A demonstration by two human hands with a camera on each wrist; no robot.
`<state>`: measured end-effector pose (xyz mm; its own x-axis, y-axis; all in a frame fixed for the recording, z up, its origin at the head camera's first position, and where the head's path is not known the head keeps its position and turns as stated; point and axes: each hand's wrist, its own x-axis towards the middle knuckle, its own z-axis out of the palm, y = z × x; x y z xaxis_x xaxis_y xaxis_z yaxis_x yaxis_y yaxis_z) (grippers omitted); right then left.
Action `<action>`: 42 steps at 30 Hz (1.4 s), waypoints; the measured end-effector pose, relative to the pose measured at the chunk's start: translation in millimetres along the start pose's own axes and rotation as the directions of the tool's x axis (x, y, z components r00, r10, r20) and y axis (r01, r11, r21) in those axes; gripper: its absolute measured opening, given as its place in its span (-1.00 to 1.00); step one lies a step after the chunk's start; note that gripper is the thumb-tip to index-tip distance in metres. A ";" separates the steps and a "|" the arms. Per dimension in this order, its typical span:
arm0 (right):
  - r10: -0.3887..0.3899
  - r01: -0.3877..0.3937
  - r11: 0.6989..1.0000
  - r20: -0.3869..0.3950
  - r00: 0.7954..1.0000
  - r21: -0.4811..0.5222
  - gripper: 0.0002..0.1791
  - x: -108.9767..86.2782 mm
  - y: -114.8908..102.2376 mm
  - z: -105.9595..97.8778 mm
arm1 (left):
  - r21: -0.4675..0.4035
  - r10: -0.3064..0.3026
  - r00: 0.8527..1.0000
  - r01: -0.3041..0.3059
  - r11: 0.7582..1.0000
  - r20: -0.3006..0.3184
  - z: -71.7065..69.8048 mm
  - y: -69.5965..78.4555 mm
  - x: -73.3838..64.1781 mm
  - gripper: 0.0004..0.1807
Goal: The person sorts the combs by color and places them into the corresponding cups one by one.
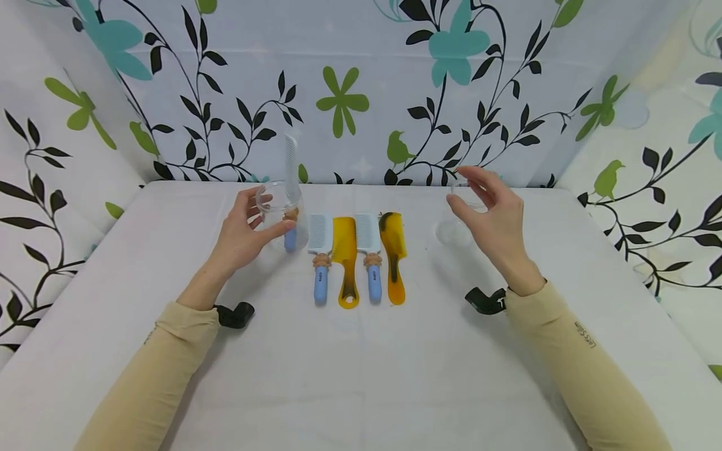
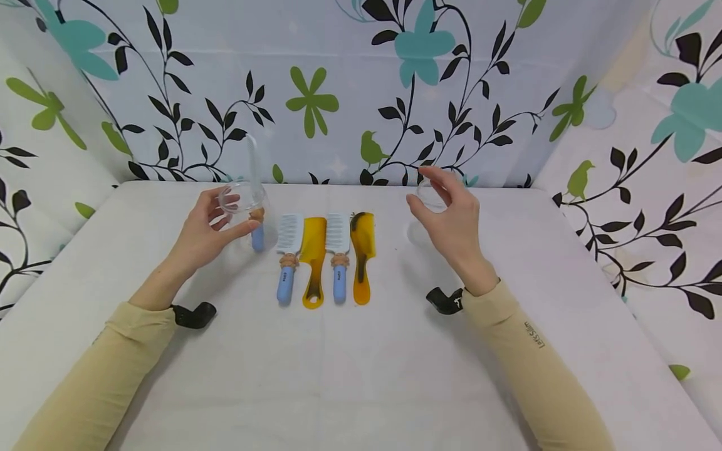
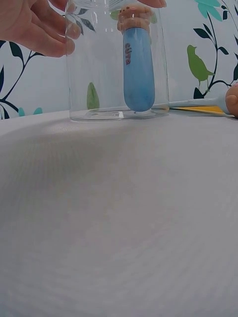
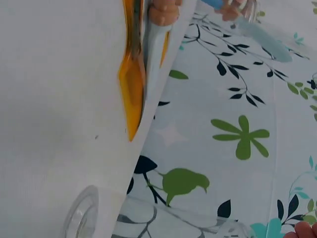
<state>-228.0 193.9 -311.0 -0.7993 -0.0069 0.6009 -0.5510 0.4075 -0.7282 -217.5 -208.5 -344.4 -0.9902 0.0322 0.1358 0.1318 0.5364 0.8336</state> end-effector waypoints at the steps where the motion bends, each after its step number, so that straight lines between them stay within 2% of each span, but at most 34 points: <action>1: -0.001 0.001 1.000 -0.009 1.000 -0.007 -0.47 1.8 1.8 -3.5 | 0.002 0.000 1.000 0.000 1.000 0.000 0.1 0.2 0.3 0.00; 4: 0.021 -0.021 0.999 -0.013 1.000 -0.039 -0.42 6.9 9.6 -12.2 | 0.006 -0.003 1.000 0.003 1.000 -0.002 -0.5 0.3 0.8 0.00; 7: 0.078 -0.078 0.995 0.006 0.997 -0.065 -0.34 10.5 19.9 -19.3 | 0.009 -0.009 1.000 0.009 1.000 -0.003 -0.5 0.1 1.0 0.01; 13: 0.224 -0.218 0.972 0.066 0.972 -0.086 -0.22 13.6 36.0 -28.8 | 0.015 -0.017 1.000 0.017 1.000 -0.003 0.2 -2.5 1.0 0.01; 18: 0.323 -0.313 0.945 0.133 0.937 -0.094 -0.13 13.6 43.6 -32.6 | 0.022 -0.013 1.000 0.014 1.000 -0.007 0.6 -2.4 0.5 0.01; 23: 0.426 -0.421 0.905 0.188 0.885 -0.065 -0.06 11.5 53.4 -33.6 | 0.025 -0.016 1.000 0.016 1.000 -0.005 1.4 -1.8 0.3 0.02; 27: 0.462 -0.469 0.883 0.216 0.860 -0.021 -0.01 8.8 61.6 -32.9 | 0.025 -0.021 1.000 0.021 0.999 -0.001 1.8 -0.9 0.5 0.03; 32: 0.444 -0.460 0.888 0.238 0.864 0.013 -0.01 6.9 71.0 -30.8 | 0.024 -0.026 1.000 0.026 0.999 0.003 2.0 0.4 0.6 0.03; 37: 0.427 -0.445 0.895 0.249 0.869 0.019 -0.10 5.5 78.5 -28.2 | 0.017 -0.021 1.000 0.021 1.000 -0.002 1.8 1.1 0.8 0.02; 42: 0.427 -0.451 0.892 0.265 0.865 0.036 -0.15 2.5 84.3 -25.9 | 0.016 -0.021 1.000 0.021 1.000 -0.004 2.1 2.3 0.8 0.01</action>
<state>-270.3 251.9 -362.4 -0.9898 -0.0741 0.1215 -0.1395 0.3340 -0.9322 -218.2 -205.6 -343.5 -0.9926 0.0177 0.1201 0.1100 0.5504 0.8276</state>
